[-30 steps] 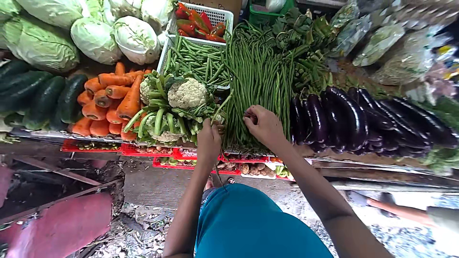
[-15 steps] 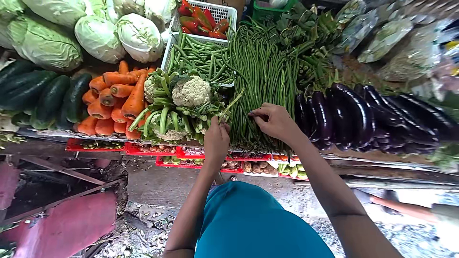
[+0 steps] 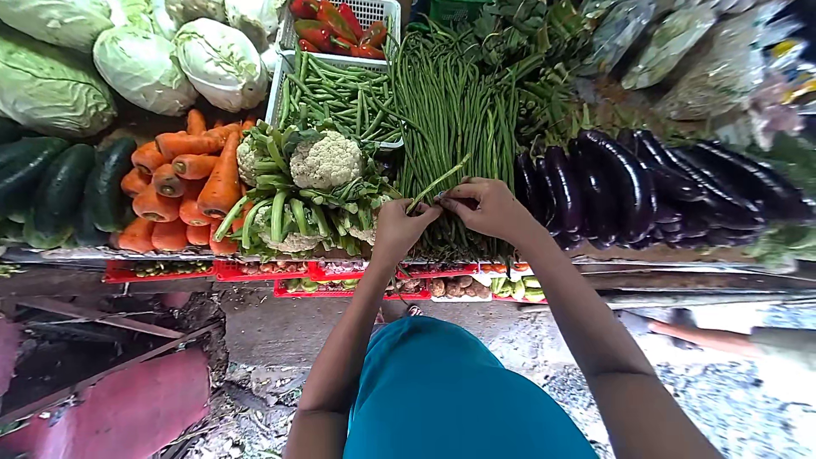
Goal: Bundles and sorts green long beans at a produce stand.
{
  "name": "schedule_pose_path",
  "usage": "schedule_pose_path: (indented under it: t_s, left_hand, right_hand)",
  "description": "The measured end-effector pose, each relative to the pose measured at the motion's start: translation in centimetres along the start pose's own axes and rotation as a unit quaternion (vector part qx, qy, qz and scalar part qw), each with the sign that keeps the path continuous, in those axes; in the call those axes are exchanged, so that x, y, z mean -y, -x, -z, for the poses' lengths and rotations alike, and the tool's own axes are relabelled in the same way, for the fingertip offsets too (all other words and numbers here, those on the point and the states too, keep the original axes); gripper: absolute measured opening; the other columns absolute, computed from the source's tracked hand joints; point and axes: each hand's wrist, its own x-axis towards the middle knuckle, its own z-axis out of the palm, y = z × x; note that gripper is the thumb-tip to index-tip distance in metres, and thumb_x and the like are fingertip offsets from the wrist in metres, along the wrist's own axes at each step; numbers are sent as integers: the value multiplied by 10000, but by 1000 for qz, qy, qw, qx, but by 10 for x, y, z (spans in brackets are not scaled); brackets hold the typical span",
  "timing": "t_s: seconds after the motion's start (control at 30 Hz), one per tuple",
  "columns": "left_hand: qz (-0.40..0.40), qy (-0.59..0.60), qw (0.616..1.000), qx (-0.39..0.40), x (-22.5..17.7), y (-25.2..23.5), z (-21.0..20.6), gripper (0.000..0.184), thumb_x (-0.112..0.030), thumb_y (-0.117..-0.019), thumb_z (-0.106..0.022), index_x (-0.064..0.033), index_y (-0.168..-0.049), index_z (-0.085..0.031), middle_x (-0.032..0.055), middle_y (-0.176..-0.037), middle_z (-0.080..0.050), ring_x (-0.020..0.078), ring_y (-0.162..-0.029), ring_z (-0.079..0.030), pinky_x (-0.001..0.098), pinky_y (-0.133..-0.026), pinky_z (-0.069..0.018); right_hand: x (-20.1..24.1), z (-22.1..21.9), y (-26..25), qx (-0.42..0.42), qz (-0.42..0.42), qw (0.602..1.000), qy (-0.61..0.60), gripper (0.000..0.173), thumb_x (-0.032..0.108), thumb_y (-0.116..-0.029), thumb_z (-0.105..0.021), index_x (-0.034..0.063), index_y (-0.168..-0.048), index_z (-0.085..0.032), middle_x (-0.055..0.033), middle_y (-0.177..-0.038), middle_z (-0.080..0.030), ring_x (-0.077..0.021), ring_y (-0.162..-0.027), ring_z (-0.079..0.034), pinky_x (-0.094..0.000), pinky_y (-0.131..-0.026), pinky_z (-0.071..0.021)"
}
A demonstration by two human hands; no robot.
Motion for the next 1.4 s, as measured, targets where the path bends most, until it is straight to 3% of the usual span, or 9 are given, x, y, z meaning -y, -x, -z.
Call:
schedule_pose_path:
  t_s: [0.1,0.2,0.33,0.47,0.9,1.03,1.17,1.3,1.4]
  left_hand:
    - [-2,29,999,27,12,6,5,220,-279,-976,-704,-89,-865,-700,49,-619,-524,135,-470,-407,295,-446,-319]
    - [23,68,996,53,14,7,12,180,-250,-1000,-667,-81,-1006,-732,32,-647,-536,98,-447,-350,247,-427,-282]
    - [57,121,989,65,6,-2,12,140,-165,-1005,-656,-40,-996,-719,-8,-616,-505,44,-437,-322,202,-419,-267]
    - [80,150,983,73,4,-4,14,126,-126,-998,-657,-22,-1028,-720,-22,-607,-490,26,-433,-304,182,-412,-253]
    - [73,152,983,74,11,-4,13,111,-123,-980,-686,-40,-1033,-738,-4,-667,-580,26,-438,-326,184,-410,-255]
    - [82,148,983,71,8,-3,13,101,-119,-978,-689,-42,-1023,-737,-2,-654,-569,27,-431,-313,184,-406,-243]
    - [63,140,985,82,19,2,15,113,-160,-980,-693,-86,-1048,-744,20,-665,-579,48,-413,-287,196,-393,-216]
    - [60,143,985,82,21,1,14,114,-165,-981,-693,-83,-1044,-742,20,-663,-577,50,-414,-289,196,-393,-216]
    - [79,154,982,74,13,-6,13,122,-126,-974,-699,-38,-1051,-737,3,-705,-619,23,-452,-354,180,-424,-288]
  right_hand:
    - [-8,0,2,0,6,1000,-17,196,231,-1005,-664,123,-1098,-798,-71,-940,-677,-125,-747,-628,-280,-672,-548]
    - [-9,-1,1,-3,7,1000,-25,202,241,-1012,-655,123,-1098,-796,-42,-920,-669,-91,-733,-610,-249,-662,-532]
    - [0,5,1,17,41,998,51,209,272,-999,-659,170,-1119,-797,-44,-913,-662,-159,-733,-635,-367,-648,-557]
    - [21,17,-5,92,121,974,171,191,117,-969,-640,120,-1097,-782,-102,-908,-668,-291,-831,-672,-457,-717,-563]
    - [26,40,-14,221,129,943,213,145,125,-984,-682,104,-1091,-778,-88,-1004,-696,-267,-964,-685,-415,-836,-577]
    - [45,37,-19,256,134,922,259,117,193,-918,-777,81,-953,-780,-69,-985,-701,-271,-932,-670,-427,-775,-554]
    - [55,31,-21,246,187,907,286,115,15,-876,-767,31,-773,-718,-96,-853,-687,-285,-844,-680,-423,-688,-542]
    - [34,30,-16,176,245,939,166,82,2,-889,-727,32,-816,-749,-83,-826,-677,-236,-788,-679,-379,-685,-572]
    - [28,47,10,54,168,984,-35,120,157,-934,-723,74,-957,-807,-3,-864,-680,-54,-726,-633,-205,-634,-558]
